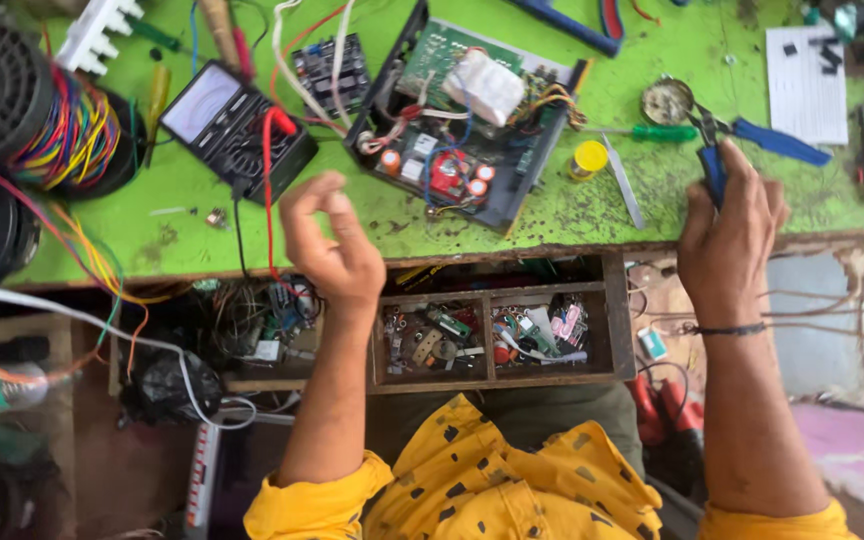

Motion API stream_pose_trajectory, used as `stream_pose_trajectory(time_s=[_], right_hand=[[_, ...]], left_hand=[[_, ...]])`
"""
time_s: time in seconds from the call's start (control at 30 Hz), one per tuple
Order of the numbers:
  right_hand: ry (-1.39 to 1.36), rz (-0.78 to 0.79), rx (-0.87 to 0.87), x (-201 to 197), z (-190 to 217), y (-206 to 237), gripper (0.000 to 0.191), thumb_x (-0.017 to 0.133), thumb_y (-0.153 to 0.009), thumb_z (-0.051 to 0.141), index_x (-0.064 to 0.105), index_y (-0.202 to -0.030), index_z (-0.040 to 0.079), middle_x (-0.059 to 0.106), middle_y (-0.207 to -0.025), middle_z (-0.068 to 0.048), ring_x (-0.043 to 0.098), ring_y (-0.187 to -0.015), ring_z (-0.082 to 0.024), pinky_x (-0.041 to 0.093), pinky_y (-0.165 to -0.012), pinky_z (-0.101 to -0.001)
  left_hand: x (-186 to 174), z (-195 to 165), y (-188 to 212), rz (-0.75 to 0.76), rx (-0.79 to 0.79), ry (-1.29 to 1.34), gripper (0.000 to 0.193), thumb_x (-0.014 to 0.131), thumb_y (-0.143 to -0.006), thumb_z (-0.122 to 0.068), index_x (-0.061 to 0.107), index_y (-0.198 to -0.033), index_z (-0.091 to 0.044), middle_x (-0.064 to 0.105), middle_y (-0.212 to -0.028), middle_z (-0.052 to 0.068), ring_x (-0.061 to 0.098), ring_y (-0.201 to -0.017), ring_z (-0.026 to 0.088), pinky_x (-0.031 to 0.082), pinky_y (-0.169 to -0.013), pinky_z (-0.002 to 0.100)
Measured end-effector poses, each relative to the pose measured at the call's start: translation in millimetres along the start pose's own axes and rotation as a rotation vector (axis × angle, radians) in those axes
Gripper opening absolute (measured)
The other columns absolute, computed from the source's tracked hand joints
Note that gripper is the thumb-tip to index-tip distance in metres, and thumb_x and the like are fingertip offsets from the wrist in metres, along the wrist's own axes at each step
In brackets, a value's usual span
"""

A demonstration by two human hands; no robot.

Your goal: The person uses a soldering iron and pliers to work on a circuit board inside an open electronics housing. They solder connections, cut wires, and reposition components on the board while handling the housing and board with both hands.

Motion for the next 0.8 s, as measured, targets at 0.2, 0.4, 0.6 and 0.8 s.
stream_pose_trajectory(time_s=[0.2, 0.4, 0.6, 0.8], right_hand=[[0.074, 0.026, -0.006, 14.3, -11.7, -13.9, 0.033, 0.065, -0.104, 0.005, 0.06, -0.137, 0.003, 0.062, -0.127, -0.018, 0.053, -0.122, -0.038, 0.038, -0.114, -0.0489], [0.24, 0.058, -0.06, -19.5, 40.0, -50.0, 0.039, 0.079, -0.085, 0.01, 0.066, -0.12, -0.001, 0.061, -0.114, -0.025, 0.053, -0.109, -0.046, 0.037, -0.092, -0.0535], [-0.306, 0.395, -0.179, -1.5, 122.3, -126.7, 0.018, 0.075, -0.094, 0.021, 0.072, -0.108, 0.01, 0.064, -0.111, -0.012, 0.06, -0.113, -0.034, 0.047, -0.101, -0.0445], [0.045, 0.735, -0.957, 96.9, 197.5, -148.2, 0.007, 0.082, -0.081, 0.025, 0.085, -0.085, 0.029, 0.036, -0.162, -0.009, 0.026, -0.148, -0.036, 0.029, -0.112, -0.0573]], left_hand=[[-30.7, 52.5, -6.7, 0.002, -0.242, -0.031, 0.02, 0.055, -0.11, -0.015, 0.067, -0.118, -0.001, 0.067, -0.089, 0.005, 0.065, -0.083, 0.013, 0.05, -0.078, 0.025], [11.9, 30.4, -24.2, 0.239, -0.054, -0.258, 0.015, 0.066, -0.106, -0.016, 0.072, -0.115, -0.006, 0.065, -0.097, 0.009, 0.061, -0.09, 0.024, 0.047, -0.084, 0.038], [89.2, -15.3, -20.2, 0.446, 0.264, -0.271, 0.045, 0.078, -0.097, -0.048, 0.073, -0.122, -0.011, 0.047, -0.154, 0.015, 0.043, -0.143, 0.035, 0.029, -0.116, 0.053], [117.8, -2.9, -18.9, 0.62, 0.185, -0.384, 0.055, 0.081, -0.086, -0.056, 0.075, -0.117, -0.012, 0.046, -0.156, 0.014, 0.037, -0.145, 0.038, 0.025, -0.111, 0.056]])
Point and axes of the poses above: each hand's wrist, its own y-axis away from the middle knuckle, its own x-axis out of the palm, z = x × y, the point moved 9 cm from there along -y, towards the middle knuckle
